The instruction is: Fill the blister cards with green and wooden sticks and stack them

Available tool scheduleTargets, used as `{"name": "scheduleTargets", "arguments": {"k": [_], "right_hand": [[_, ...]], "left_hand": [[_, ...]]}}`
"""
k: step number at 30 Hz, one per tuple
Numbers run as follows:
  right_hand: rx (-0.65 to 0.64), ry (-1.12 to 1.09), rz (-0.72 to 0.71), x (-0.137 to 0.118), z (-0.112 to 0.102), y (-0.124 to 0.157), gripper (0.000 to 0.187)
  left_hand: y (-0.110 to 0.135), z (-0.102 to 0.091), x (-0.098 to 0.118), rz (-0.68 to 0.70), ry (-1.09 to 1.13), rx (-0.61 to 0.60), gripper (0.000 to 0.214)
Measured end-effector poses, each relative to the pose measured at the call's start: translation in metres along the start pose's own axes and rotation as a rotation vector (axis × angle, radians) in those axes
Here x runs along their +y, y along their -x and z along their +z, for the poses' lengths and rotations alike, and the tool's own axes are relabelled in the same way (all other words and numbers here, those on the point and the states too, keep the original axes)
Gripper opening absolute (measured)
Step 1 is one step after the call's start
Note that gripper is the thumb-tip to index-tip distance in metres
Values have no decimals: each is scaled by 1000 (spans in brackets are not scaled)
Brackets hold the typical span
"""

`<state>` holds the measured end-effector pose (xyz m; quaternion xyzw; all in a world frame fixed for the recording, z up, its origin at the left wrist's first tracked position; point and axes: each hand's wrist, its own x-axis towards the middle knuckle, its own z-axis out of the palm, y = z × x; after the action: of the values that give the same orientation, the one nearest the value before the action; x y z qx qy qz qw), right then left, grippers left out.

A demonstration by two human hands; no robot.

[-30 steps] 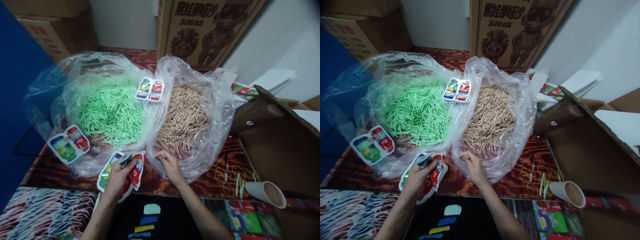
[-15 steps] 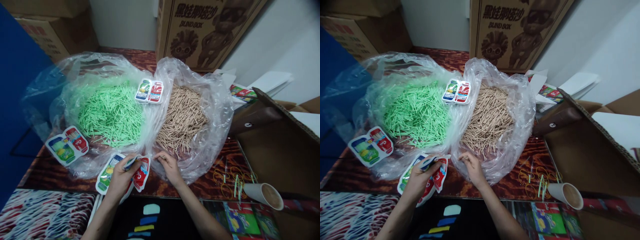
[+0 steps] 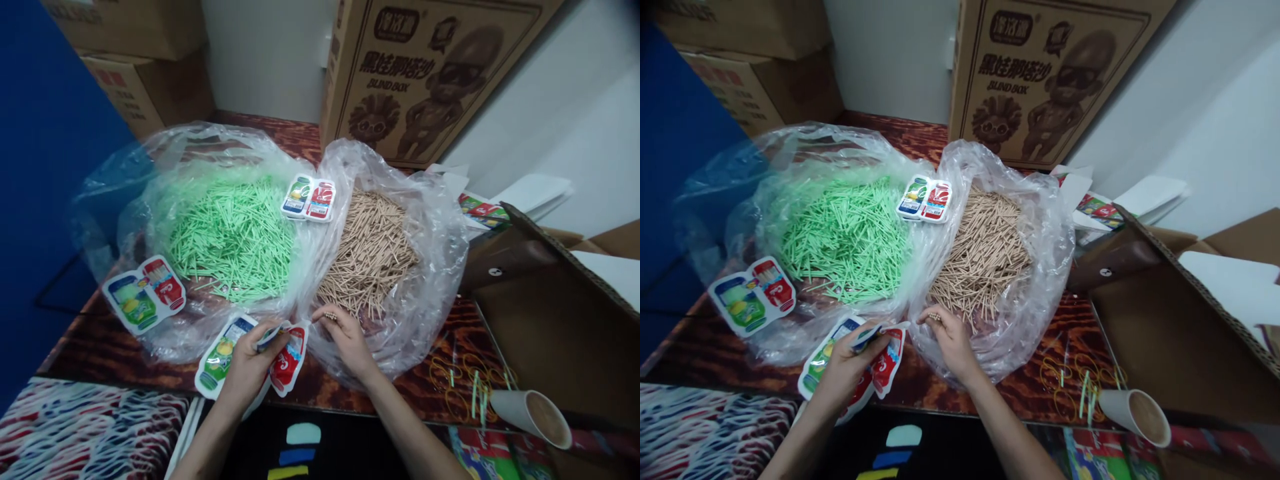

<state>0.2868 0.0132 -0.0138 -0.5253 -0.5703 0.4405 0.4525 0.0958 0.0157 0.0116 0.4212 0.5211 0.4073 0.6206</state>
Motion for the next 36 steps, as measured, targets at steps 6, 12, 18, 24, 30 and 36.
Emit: {"name": "scheduleTargets", "arguments": {"k": [6,12,18,24,30,36], "right_hand": [[-22,30,-7,-8,4,-6,17],[-56,37,-11,-9,7,-10,19],[-37,-54,6,-26,3,-26,14],[-90,-28,-70,-49,1,-39,15],[-111,-3,-90,-48,2,-39,17],[-106,-13,-92,-46,1,-37,18]], "left_hand": [[0,-2,-4,0,20,-5,19],[0,-2,-4,57,-7,-25,17],[-6,3,7,75,-7,-71,16],[-10,3,6,65,-5,-81,14],[-10,4,6,81,-2,-63,17],[-14,8,4,73,-81,-92,18]]}}
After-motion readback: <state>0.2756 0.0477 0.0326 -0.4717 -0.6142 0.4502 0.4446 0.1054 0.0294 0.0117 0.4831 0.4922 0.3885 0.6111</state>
